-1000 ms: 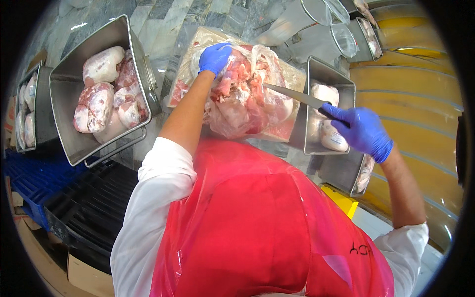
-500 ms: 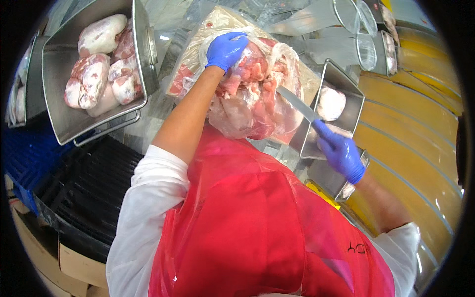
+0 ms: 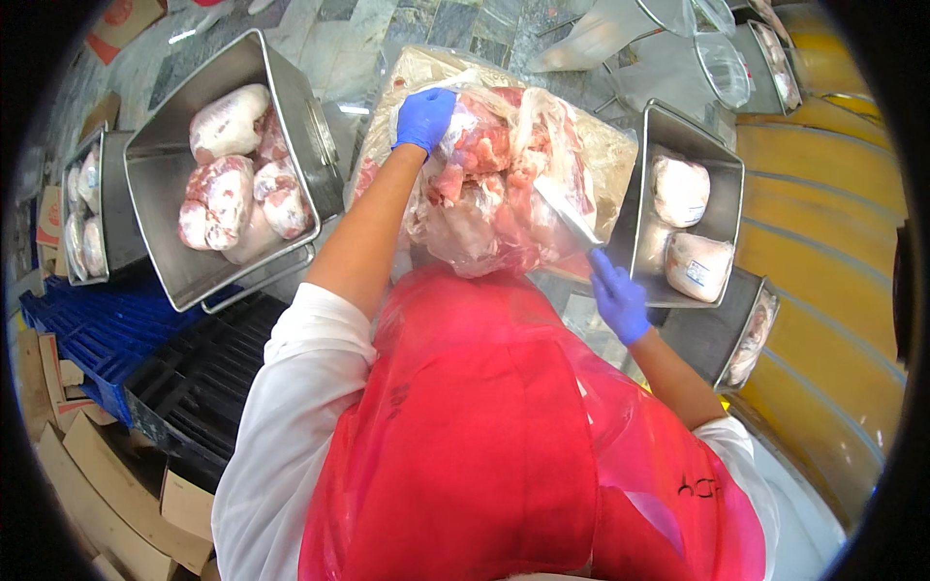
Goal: The person uses a knife to cut a large piece of raw meat on a plastic sheet, separating portions and placing them into metal trays. The person repeatedly slices and repositions the meat while wearing blue gloves and a red apron.
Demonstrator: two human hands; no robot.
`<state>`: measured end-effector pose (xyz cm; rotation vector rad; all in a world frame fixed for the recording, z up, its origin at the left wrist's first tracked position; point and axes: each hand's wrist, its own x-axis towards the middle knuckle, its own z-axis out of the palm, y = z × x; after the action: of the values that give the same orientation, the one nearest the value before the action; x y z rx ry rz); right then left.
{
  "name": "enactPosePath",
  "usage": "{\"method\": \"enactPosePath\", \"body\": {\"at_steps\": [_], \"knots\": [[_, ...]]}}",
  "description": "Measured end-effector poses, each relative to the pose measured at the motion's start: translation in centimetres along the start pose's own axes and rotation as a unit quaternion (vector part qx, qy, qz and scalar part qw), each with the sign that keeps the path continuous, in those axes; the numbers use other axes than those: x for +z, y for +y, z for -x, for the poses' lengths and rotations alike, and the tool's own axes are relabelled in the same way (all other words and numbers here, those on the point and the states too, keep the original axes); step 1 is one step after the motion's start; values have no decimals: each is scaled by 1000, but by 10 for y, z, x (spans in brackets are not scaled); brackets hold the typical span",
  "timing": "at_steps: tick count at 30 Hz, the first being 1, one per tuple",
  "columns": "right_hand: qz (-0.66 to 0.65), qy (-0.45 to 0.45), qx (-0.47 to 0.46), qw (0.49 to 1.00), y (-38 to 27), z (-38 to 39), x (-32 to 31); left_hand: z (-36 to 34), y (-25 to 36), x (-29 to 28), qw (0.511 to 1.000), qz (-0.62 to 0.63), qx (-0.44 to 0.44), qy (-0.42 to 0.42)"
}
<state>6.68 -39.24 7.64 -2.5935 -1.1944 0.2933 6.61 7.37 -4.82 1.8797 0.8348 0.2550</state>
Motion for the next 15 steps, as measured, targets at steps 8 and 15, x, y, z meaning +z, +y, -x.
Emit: {"method": "enactPosePath", "body": {"at_steps": [8,15], "knots": [[-111,100,31,988,-15,12,57,2,22,-18,989,-146,32,-4],[-72,139,4,988,-6,8,58,51,71,-16,979,-130,152,-45]]}}
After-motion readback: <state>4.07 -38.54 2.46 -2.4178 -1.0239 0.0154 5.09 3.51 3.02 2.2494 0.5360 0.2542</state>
